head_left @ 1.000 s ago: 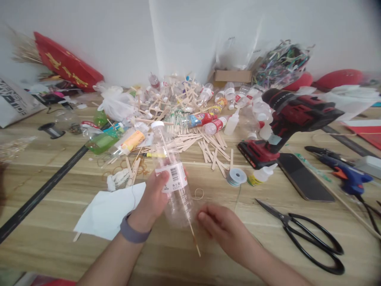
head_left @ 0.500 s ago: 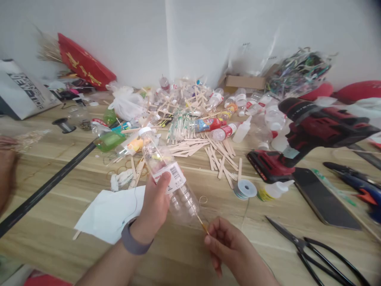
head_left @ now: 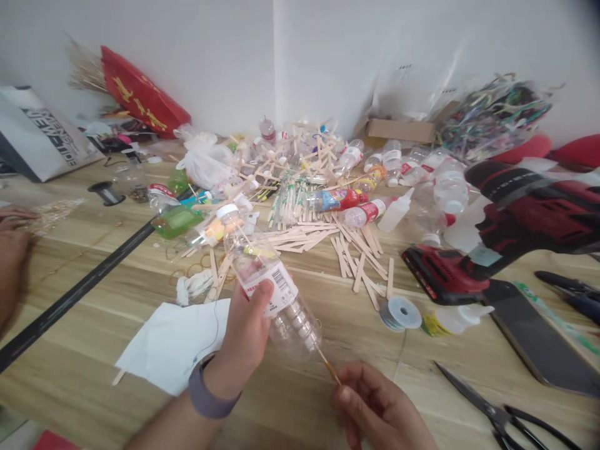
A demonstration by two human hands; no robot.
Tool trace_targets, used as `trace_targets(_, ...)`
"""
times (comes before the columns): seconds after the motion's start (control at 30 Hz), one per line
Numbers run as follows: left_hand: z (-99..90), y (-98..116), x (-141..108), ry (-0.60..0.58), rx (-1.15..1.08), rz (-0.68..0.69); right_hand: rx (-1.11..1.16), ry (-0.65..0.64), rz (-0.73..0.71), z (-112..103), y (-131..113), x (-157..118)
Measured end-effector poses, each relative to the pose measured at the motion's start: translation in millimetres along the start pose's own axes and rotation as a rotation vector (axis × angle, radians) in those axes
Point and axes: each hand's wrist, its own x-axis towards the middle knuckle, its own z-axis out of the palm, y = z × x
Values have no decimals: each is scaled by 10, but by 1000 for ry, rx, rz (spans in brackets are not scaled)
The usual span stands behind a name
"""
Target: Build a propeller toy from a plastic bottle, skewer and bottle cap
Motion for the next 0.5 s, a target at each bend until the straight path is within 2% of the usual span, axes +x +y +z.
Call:
trace_targets(0.17,6,4,-9,11,-1,-27,-50,19,-13,-2,115,41)
trace_targets(0.4,-59,-58,-11,11,-18,-46,-185,-11,-43,1,-177,-107)
trace_targets(0.5,-71,-67,-2,16,-28,-45,-108,2,-59,19,-186,-128)
